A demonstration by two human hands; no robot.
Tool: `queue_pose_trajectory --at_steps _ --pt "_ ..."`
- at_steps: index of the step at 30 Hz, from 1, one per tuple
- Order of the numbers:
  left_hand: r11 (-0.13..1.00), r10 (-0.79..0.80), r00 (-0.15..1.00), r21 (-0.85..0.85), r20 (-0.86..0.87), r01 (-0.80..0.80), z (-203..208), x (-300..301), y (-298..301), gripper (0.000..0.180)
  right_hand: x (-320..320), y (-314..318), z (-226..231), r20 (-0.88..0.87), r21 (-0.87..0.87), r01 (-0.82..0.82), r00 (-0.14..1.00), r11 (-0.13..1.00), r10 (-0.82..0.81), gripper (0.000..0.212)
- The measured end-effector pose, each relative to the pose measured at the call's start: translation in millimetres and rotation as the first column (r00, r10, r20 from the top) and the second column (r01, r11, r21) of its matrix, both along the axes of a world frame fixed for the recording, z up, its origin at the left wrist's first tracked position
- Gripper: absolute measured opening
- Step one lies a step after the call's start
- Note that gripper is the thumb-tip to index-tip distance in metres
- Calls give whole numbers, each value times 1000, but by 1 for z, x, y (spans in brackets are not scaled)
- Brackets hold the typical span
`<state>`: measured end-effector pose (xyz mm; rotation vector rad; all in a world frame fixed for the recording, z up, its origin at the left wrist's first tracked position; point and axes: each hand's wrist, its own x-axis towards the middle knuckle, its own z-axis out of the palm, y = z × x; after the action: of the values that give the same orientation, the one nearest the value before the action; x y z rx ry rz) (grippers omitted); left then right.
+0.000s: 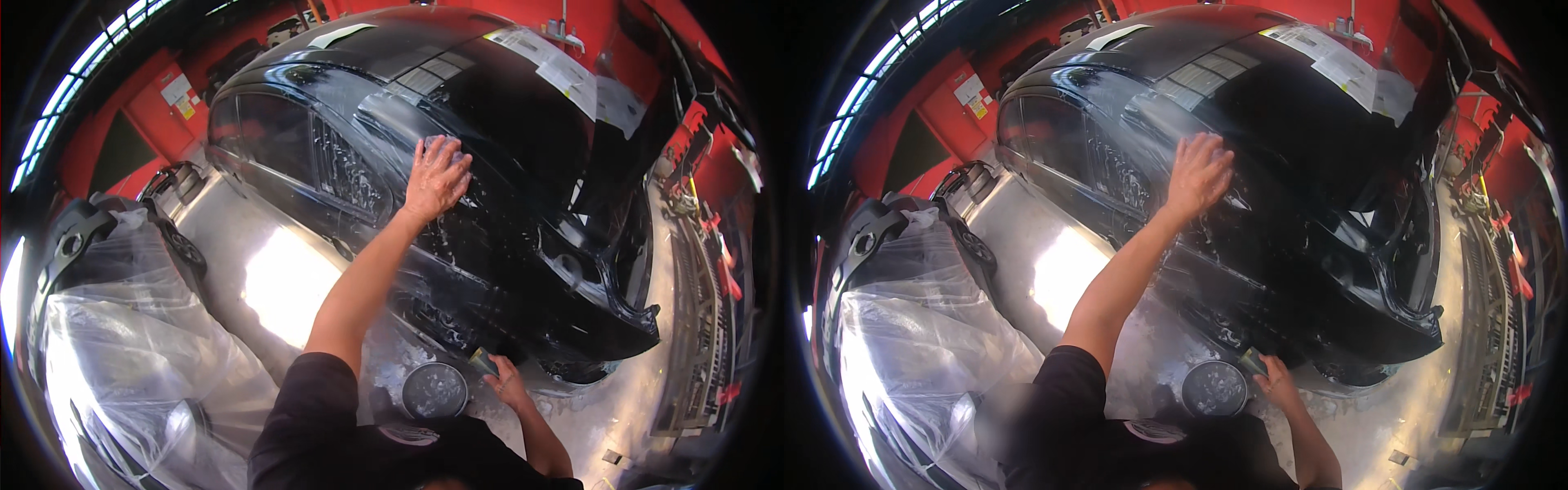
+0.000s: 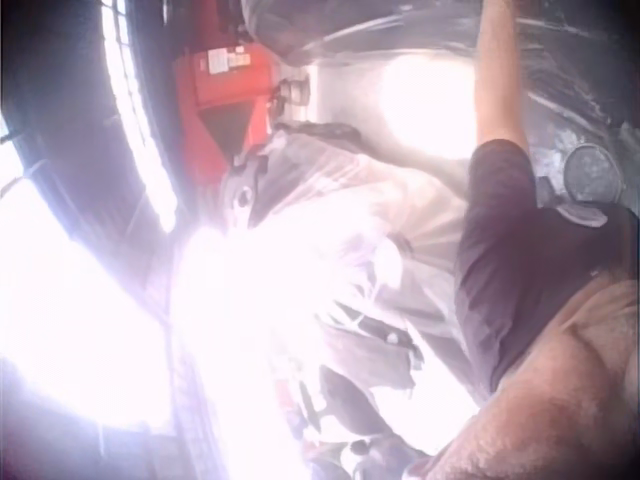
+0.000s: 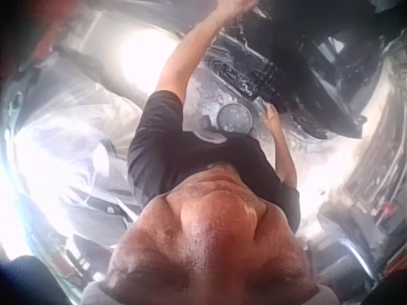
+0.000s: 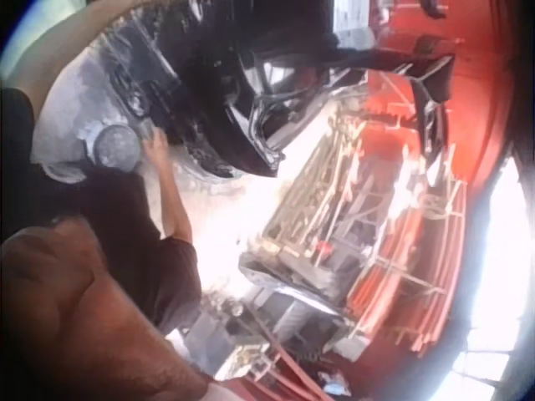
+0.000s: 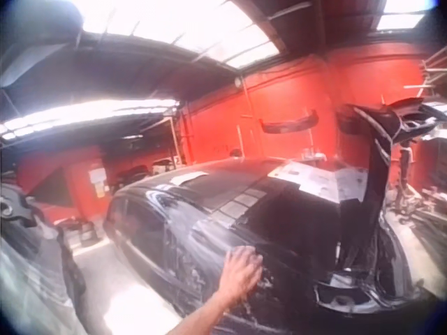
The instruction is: The person scrubs the rear trunk and roof of a black car using a yellow sponge and a purple cloth. They repeatedly dip the sponge into a bucket of water and wipe the soapy surface, moving from the trunk lid to the rear window and roof area.
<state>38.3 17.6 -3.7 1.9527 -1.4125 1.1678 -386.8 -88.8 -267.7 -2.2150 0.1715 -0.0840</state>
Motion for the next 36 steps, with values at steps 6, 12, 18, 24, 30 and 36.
queue_pose_trajectory --at_steps 6,12,18,24,30,36 --pt "997 60 998 -45 10 -59 53 131 62 35 -36 22 -82 -86 -117 248 962 962 -259 54" --pt "985 130 992 -117 5 -128 105 263 115 33 -79 107 -92 -245 -109 663 704 740 -667 48" --pt "965 226 972 -150 64 -214 119 328 137 35 -123 187 -95 -255 -143 795 546 590 -798 38" --pt "988 -39 978 -138 207 69 56 204 91 35 -117 230 -83 -294 -109 879 417 464 -860 45" --pt "923 -385 910 92 153 374 -38 57 57 48 -50 220 -68 -59 10 849 528 528 -847 45" --pt "711 -606 784 533 133 458 -84 39 80 60 9 212 -81 183 21 785 605 619 -774 49"
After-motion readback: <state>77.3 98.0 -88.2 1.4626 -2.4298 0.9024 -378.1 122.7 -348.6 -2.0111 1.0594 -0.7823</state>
